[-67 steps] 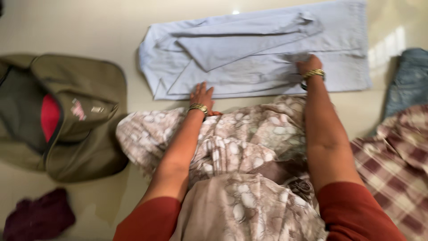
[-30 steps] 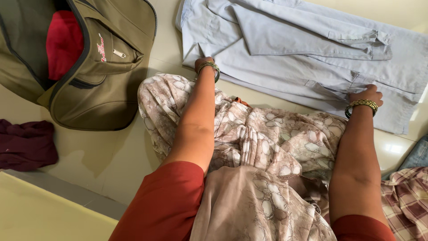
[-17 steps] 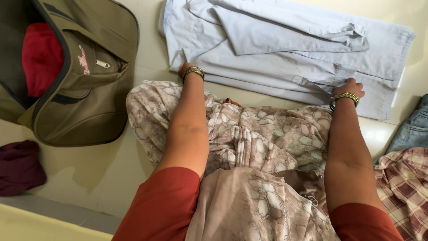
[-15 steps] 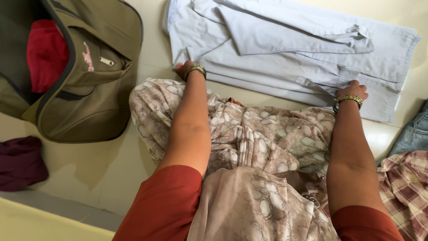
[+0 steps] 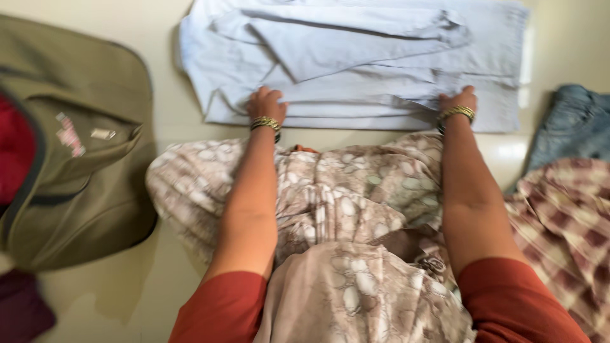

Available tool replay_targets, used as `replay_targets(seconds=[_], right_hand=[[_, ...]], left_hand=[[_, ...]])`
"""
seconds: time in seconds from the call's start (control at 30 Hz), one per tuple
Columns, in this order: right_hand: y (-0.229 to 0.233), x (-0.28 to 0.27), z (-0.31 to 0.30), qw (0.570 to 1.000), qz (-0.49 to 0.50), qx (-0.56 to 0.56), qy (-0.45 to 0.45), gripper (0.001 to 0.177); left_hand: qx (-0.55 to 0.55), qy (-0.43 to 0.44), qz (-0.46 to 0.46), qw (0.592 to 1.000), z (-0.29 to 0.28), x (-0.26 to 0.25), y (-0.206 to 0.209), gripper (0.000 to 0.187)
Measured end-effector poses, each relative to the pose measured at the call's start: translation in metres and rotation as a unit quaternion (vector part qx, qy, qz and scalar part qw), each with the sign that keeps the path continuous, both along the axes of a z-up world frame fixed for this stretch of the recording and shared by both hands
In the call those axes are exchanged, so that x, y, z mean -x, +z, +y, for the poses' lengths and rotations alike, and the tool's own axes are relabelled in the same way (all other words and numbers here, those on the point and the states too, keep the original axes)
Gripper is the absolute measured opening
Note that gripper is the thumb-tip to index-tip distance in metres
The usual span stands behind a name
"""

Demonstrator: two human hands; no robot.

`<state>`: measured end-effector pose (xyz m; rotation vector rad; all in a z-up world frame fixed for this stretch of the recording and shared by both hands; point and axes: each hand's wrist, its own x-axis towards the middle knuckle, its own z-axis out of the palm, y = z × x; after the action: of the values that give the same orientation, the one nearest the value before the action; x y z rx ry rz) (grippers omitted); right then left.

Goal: The person folds a shirt by hand on the floor and then places the folded garment into a green bag.

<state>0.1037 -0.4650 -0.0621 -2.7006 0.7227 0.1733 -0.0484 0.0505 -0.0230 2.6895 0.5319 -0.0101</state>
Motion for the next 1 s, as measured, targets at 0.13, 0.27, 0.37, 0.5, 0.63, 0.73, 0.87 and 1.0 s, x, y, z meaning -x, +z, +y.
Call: replay_targets(seconds=[0.13,0.27,0.37,0.5,0.63,0.73,0.87,1.0], right_hand=[[-0.015,-0.006,-0.008,0.998,0.002,-0.057,-0.031,0.074],[-0.024,-0.014,-0.01,0.997,-0.02,-0.056,-0.043,0.031],[-0.029,-0.014,-0.011,0.994,-0.07,-0.067,-0.058,0.014],[-0.035,-0.017,-0.012,0.983,-0.175,-0.04,-0.024,0.018],[-0.032,-0.021,-0.019,0.978,-0.185,-0.073,-0.067,0.022],[-0.017,-0.023,-0.03,0.981,-0.154,-0.111,-0.044,0.027],[0.02,-0.004,-0.034,0.988,0.019,-0.084,0.132,0.038],[0.052,0.004,-0.02,0.958,0.195,0.024,0.207,0.06]], left_hand=[[-0.025,0.0,-0.006,1.0,-0.003,0.0,0.011,0.039],[-0.04,0.015,0.055,0.998,-0.008,0.002,0.024,0.046],[-0.054,0.022,0.07,0.996,-0.011,0.005,0.03,0.048],[-0.097,0.023,0.054,0.994,-0.02,-0.001,0.031,0.043],[-0.142,0.0,-0.023,0.99,-0.028,-0.003,0.035,0.038],[-0.138,-0.062,-0.13,0.98,-0.036,-0.011,0.039,0.032],[-0.059,-0.199,-0.179,0.962,-0.055,-0.021,0.037,0.022],[-0.027,-0.239,-0.152,0.959,-0.067,-0.023,0.031,0.02]])
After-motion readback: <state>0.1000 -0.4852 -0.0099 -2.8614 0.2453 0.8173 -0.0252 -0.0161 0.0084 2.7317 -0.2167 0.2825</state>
